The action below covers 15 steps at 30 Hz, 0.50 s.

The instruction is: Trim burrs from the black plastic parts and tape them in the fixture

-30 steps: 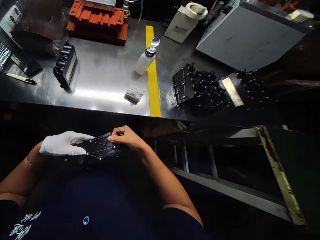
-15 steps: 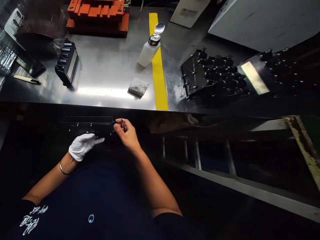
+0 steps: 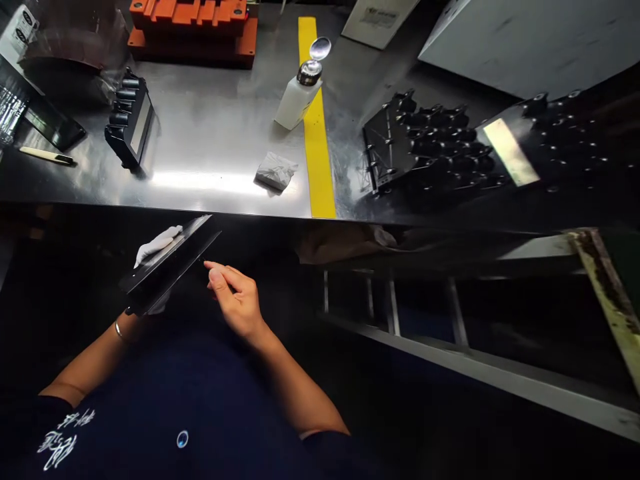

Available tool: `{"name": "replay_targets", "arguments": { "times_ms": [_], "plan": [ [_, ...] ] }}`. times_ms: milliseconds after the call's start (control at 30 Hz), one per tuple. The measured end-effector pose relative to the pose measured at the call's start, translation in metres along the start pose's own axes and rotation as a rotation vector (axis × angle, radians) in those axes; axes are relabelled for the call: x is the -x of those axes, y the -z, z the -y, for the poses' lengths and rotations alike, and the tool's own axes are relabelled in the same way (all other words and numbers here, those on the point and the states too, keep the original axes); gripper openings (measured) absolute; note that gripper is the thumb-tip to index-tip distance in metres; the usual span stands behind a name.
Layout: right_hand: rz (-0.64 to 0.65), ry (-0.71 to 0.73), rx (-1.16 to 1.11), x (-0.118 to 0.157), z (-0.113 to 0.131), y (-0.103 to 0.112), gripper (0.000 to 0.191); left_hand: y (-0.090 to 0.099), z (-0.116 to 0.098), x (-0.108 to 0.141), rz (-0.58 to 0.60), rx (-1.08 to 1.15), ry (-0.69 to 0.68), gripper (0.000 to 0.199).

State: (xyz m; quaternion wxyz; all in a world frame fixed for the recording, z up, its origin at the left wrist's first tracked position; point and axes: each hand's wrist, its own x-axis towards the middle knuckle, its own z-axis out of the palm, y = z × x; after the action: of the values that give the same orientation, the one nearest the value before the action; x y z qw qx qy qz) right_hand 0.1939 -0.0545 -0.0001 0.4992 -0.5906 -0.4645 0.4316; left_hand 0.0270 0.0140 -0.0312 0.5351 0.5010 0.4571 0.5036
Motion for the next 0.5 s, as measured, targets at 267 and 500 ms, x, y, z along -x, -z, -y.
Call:
{"name": "replay_targets", "arguments": {
  "times_ms": [267, 500],
  "plan": [
    [0.073, -0.094, -0.067, 0.01, 0.003, -0.014, 0.022, -0.007, -0.01, 0.005, 0.031, -0.006, -0.148, 0.047],
    [-0.059, -0.165, -0.137, -0.004, -0.003, -0.009, 0.025, -0.006, -0.015, 0.009, 0.061, 0.037, -0.222, 0.024]
  ]
}}
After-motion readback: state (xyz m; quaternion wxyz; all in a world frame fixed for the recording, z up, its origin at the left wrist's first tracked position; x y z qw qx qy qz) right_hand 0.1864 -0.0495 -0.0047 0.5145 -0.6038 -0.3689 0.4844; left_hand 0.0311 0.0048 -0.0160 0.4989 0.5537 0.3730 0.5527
